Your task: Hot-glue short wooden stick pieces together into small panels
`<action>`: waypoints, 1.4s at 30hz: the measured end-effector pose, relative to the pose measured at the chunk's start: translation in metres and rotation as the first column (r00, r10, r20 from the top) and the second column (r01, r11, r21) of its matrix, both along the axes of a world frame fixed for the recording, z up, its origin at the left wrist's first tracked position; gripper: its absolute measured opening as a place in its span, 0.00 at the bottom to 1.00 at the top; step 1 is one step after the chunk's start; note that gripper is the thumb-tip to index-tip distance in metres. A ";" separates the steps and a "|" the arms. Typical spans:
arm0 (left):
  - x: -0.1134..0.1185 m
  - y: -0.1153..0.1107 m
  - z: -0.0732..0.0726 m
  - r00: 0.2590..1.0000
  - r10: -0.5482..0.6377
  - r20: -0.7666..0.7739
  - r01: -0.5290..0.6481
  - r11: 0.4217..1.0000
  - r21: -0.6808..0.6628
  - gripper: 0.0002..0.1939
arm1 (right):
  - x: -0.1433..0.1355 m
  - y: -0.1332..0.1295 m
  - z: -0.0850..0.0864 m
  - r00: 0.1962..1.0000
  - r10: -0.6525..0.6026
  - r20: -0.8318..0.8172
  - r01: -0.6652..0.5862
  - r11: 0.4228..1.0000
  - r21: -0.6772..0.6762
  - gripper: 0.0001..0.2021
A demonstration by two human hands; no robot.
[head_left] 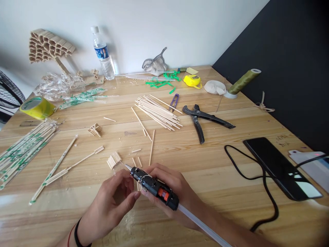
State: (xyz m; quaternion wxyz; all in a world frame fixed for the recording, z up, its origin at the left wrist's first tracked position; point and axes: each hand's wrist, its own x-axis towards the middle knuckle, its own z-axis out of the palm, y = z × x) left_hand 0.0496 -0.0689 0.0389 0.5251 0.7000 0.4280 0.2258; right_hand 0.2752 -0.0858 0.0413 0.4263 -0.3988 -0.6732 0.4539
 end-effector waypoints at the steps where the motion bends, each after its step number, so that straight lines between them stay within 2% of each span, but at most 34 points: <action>1: 0.000 0.000 0.000 1.000 -0.001 -0.002 0.001 1.000 0.001 0.11 | 0.000 0.000 0.000 1.000 0.001 0.001 -0.001 1.000 0.000 0.10; 11: -0.001 0.000 0.002 1.000 0.026 0.009 -0.027 0.998 0.048 0.08 | -0.001 0.001 0.001 1.000 0.001 -0.002 -0.001 1.000 0.006 0.11; 42: -0.002 0.000 0.003 1.000 -0.005 -0.009 0.005 0.999 0.034 0.09 | -0.001 0.000 0.001 1.000 -0.001 0.002 0.001 1.000 0.020 0.09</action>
